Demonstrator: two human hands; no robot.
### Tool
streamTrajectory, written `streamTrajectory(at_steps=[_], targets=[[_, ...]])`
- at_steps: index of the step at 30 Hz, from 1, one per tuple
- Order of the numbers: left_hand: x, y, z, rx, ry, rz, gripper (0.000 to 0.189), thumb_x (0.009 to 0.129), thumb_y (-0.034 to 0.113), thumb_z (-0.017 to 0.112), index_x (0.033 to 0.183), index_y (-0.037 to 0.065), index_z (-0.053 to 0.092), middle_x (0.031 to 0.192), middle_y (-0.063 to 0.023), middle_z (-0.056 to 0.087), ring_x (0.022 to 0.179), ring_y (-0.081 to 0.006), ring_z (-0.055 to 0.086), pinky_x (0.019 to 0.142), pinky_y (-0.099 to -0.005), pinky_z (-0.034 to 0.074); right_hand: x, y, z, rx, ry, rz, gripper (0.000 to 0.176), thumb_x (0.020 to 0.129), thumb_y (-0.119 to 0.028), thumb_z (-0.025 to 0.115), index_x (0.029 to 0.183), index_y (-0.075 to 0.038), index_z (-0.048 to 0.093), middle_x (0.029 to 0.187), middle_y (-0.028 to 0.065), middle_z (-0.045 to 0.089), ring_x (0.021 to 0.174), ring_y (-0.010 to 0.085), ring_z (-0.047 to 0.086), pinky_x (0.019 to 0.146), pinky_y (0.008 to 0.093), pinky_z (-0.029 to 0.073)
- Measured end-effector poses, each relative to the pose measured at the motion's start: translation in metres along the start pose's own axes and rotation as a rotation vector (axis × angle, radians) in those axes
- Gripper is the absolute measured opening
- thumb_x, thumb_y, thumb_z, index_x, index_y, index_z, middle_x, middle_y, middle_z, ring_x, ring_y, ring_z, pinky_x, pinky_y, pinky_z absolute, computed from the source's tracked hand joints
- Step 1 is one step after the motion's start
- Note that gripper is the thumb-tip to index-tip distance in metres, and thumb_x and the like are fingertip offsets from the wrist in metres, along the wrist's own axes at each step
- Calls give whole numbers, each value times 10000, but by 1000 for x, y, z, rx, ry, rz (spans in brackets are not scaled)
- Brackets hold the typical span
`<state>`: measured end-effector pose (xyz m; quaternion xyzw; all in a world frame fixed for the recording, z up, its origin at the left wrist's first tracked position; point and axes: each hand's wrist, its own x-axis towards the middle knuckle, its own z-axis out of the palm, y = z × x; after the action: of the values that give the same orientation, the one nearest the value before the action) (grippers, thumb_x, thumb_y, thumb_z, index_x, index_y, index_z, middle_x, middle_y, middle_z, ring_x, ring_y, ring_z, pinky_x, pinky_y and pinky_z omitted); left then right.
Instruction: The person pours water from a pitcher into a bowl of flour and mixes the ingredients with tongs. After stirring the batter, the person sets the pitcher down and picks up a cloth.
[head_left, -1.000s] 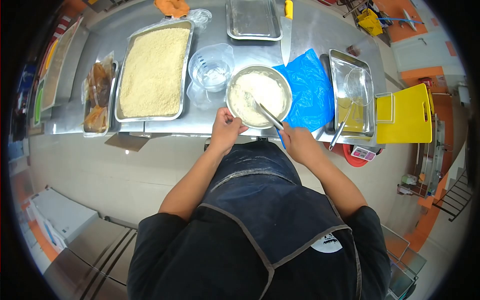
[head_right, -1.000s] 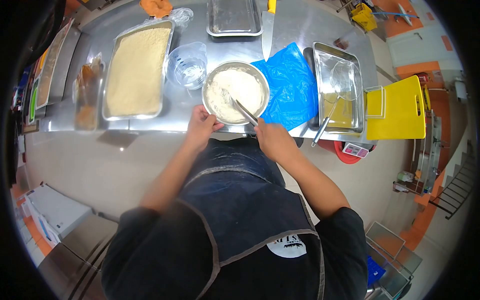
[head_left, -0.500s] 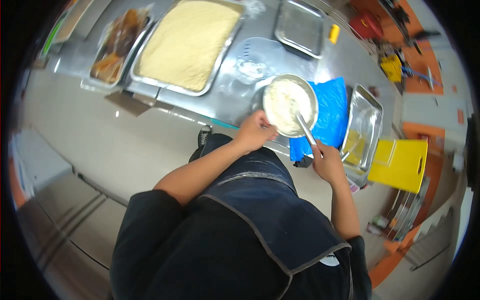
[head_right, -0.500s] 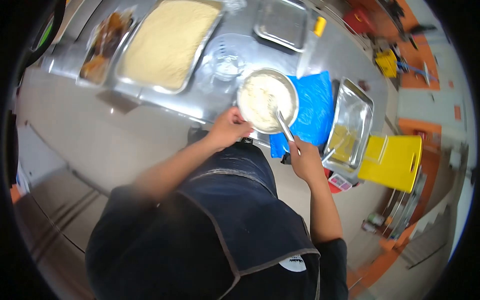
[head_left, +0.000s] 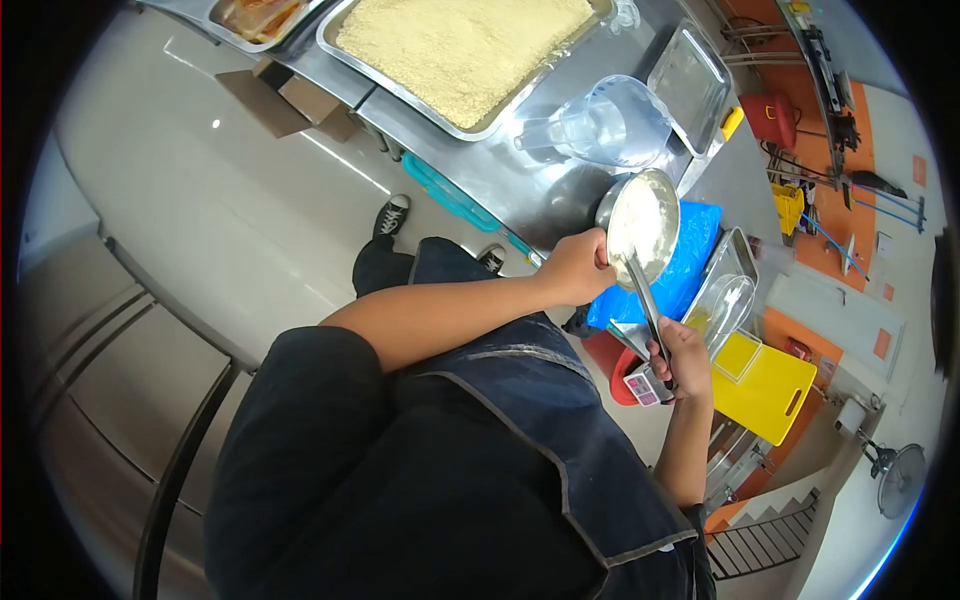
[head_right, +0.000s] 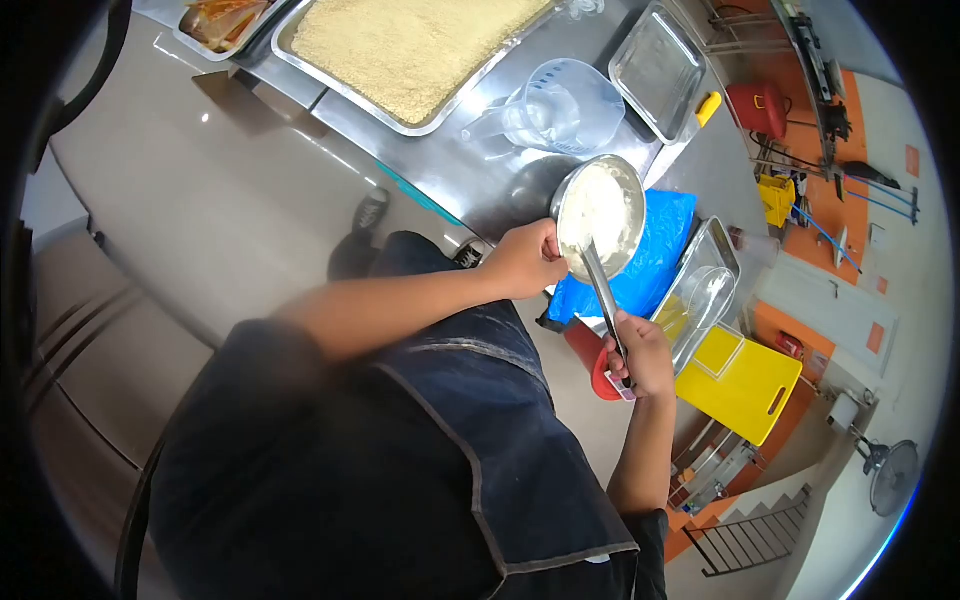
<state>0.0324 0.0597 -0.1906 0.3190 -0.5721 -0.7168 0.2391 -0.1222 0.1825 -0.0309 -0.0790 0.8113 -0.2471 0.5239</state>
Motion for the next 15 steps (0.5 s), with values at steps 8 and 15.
streamTrajectory(at_steps=[8,15], targets=[[9,-6,2,-291,101,-207,195,805,73,668,868,11,494,740,-114,653,654,-177,707,565,-308,540,19,-22,-8,-918,381,-546,313,995,-259,545,1183,-34,657,647,156,597,550,244,601,539,381,451],[14,3,-8,-334,41,-286,165,844,27,629,898,-7,477,828,-120,638,748,-182,715,621,-292,590,33,7,-7,-784,291,-482,286,986,-273,571,1026,-15,687,637,134,615,520,233,591,513,346,449]])
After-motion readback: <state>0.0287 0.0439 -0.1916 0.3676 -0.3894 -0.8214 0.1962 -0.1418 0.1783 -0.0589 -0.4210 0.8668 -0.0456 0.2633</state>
